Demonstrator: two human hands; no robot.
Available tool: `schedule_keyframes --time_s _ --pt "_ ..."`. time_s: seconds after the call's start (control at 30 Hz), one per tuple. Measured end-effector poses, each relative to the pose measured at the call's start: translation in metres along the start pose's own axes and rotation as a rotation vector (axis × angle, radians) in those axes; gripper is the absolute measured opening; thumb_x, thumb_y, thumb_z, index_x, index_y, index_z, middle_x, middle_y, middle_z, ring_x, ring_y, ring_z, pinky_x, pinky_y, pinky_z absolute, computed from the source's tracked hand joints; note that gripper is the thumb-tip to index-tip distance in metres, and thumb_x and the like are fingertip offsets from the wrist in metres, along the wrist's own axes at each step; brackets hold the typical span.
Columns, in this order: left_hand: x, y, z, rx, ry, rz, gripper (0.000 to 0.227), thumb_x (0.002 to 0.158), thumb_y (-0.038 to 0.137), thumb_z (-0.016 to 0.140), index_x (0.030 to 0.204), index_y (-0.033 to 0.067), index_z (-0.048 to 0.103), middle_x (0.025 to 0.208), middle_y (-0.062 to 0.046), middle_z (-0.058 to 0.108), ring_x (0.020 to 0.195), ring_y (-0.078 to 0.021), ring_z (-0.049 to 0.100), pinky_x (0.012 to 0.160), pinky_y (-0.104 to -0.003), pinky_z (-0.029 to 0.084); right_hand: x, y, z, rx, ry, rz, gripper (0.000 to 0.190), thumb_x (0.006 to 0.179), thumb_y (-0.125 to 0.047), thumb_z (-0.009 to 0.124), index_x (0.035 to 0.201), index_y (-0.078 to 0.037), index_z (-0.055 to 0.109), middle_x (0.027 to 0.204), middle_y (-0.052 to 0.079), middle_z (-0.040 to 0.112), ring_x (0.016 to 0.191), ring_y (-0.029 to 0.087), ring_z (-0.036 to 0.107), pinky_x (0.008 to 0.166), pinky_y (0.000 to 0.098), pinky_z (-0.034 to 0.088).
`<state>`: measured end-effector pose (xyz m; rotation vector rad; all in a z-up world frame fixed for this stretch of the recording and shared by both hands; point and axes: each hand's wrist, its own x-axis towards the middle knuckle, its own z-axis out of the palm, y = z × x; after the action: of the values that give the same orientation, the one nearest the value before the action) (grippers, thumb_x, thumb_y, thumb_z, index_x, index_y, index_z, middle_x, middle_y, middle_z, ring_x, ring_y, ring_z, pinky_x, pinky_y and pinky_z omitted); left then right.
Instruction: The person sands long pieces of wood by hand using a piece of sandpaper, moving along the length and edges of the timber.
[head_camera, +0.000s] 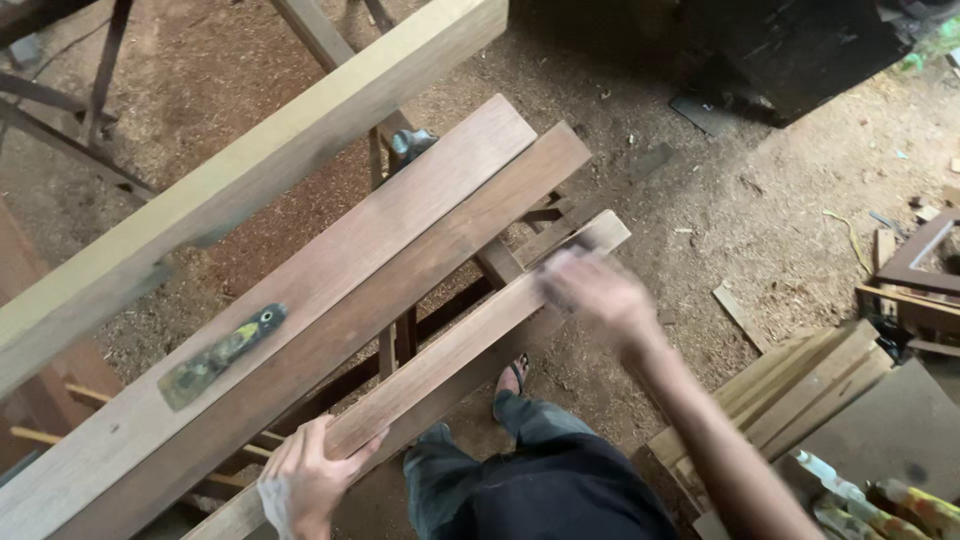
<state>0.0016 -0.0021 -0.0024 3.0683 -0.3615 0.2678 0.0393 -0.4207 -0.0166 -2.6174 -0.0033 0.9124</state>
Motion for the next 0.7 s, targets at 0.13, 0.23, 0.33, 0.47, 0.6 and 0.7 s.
schedule_keyframes --time_s 0.13,0.23,0.33,0.47,0.6,0.7 --pt "0.002 0.001 -0.002 -0.001 0.065 0.029 0.065 0.061 0.068 0.082 0.089 0.0111 0.073 0.079 -0.009 0.076 0.071 -0.0256 0.074 0.067 -0.038 0.06 0.006 -0.005 0.03 0.002 1.043 -0.218 0.048 0.098 0.009 0.042 0.141 -0.008 0.055 0.142 0.012 0.06 0.136 0.026 0.058 0.127 0.0402 0.038" --pt "0.001 0.004 -0.002 0.014 0.011 -0.016 0.063 0.06 0.068 0.084 0.087 0.012 0.073 0.077 -0.008 0.076 0.069 -0.0258 0.074 0.066 -0.038 0.06 0.001 -0.067 0.08 -0.558 0.808 -0.268 0.049 0.093 -0.001 0.04 0.139 -0.002 0.058 0.141 0.015 0.06 0.134 0.027 0.054 0.119 0.0417 0.038" --pt "0.003 0.001 -0.004 -0.027 0.058 0.027 0.061 0.061 0.064 0.082 0.091 0.0119 0.073 0.082 -0.008 0.076 0.073 -0.0256 0.074 0.068 -0.038 0.06 -0.004 -0.08 0.09 -0.012 0.628 -0.747 0.047 0.099 -0.005 0.045 0.145 -0.01 0.052 0.151 0.011 0.056 0.141 0.022 0.053 0.122 0.0428 0.034" --pt "0.004 0.001 -0.003 -0.005 -0.032 -0.002 0.065 0.061 0.067 0.084 0.088 0.0091 0.073 0.075 -0.009 0.075 0.067 -0.0261 0.073 0.064 -0.038 0.059 0.007 0.004 0.044 0.055 -0.012 0.041 0.039 0.114 -0.028 0.032 0.146 -0.014 0.05 0.14 0.008 0.06 0.129 0.019 0.061 0.126 0.0334 0.038" --pt "0.003 -0.001 -0.006 -0.014 -0.056 -0.01 0.065 0.061 0.067 0.084 0.088 0.0088 0.073 0.074 -0.008 0.074 0.067 -0.0256 0.073 0.064 -0.038 0.059 0.002 0.024 0.059 -0.084 1.067 -0.27 0.053 0.101 0.01 0.043 0.152 -0.003 0.044 0.156 0.018 0.047 0.145 0.032 0.049 0.13 0.0442 0.031" --pt "0.003 0.001 -0.004 -0.023 -0.006 0.004 0.064 0.061 0.066 0.083 0.088 0.0093 0.072 0.078 -0.009 0.075 0.069 -0.0262 0.074 0.065 -0.039 0.06 0.023 -0.03 0.096 -0.421 -0.01 -0.029 0.065 0.088 0.01 0.045 0.152 0.0 0.036 0.154 0.021 0.042 0.143 0.032 0.041 0.123 0.0437 0.026"
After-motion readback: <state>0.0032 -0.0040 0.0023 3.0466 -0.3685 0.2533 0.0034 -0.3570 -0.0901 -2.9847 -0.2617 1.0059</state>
